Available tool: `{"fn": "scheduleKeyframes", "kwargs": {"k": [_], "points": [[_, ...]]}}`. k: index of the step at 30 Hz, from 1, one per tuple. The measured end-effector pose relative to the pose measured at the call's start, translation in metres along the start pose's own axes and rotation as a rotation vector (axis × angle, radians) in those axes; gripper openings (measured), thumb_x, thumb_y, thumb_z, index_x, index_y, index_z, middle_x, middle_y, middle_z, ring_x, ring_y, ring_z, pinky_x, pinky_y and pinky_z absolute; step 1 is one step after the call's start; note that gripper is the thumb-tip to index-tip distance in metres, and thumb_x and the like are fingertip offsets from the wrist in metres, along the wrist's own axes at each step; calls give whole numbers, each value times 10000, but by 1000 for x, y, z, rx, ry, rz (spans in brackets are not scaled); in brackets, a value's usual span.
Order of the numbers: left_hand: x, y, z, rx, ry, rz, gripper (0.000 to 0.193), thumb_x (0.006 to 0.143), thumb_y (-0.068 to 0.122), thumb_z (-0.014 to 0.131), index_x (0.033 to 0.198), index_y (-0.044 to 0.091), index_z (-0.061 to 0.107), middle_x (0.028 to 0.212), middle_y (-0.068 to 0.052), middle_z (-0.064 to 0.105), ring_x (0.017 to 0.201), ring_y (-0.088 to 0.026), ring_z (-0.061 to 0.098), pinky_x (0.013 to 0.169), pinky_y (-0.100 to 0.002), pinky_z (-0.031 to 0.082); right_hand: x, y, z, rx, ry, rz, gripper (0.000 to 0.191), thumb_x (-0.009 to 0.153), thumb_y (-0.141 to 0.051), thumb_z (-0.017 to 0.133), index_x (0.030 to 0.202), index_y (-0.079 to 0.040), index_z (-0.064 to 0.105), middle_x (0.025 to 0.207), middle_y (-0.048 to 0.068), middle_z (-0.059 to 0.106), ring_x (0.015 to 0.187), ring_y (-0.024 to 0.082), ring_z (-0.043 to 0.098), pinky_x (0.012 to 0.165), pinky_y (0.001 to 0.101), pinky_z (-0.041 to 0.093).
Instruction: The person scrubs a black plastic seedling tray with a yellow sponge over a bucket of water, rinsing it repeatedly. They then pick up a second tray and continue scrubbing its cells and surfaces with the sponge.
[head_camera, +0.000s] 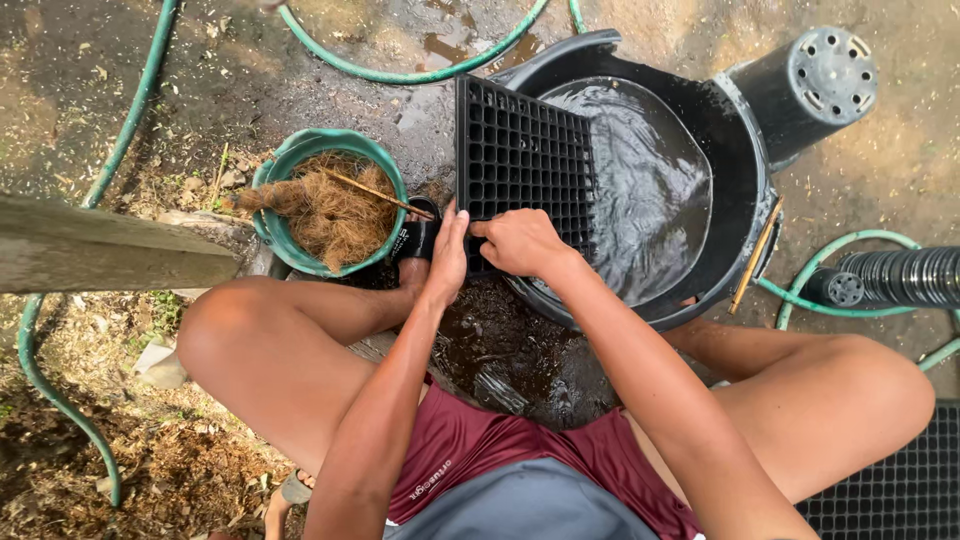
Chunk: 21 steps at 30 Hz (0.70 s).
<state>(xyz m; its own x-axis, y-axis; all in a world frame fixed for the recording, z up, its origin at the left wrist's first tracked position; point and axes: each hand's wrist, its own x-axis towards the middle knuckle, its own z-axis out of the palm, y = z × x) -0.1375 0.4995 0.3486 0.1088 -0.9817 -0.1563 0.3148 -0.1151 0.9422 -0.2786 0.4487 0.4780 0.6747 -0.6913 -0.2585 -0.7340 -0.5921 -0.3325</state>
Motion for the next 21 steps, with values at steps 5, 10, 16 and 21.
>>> {"fn": "scheduleKeyframes", "kwargs": {"k": [5,10,16,21], "points": [[2,2,-3,86,16,2,541,1112,325,383,1570,37,353,1476,-128,521,1362,-210,468,1155,-335,342,11,4,18,194,-42,78,335,843,-249,636,1142,-170,762,872,157,752,795,336,718,716,467,554],[4,2,-4,94,-17,64,549,1120,341,371,1572,30,347,1501,-130,500,1385,-210,457,1168,-330,336,-12,-2,58,1286,104,232,531,875,-112,623,1405,-82,649,766,55,650,649,114,574,582,305,473],[8,6,-7,80,-43,100,544,1133,323,371,1559,-14,386,1488,-148,528,1372,-220,478,1175,-331,345,-29,-2,59,919,176,220,562,853,-138,598,1415,-122,612,715,80,687,585,140,607,557,319,511],[3,12,4,89,-112,107,599,1113,342,394,1585,-19,318,1516,-148,492,1400,-214,443,1185,-332,322,-20,4,26,28,396,-87,226,870,-254,658,1053,-133,714,883,90,704,731,310,684,646,460,548]]}}
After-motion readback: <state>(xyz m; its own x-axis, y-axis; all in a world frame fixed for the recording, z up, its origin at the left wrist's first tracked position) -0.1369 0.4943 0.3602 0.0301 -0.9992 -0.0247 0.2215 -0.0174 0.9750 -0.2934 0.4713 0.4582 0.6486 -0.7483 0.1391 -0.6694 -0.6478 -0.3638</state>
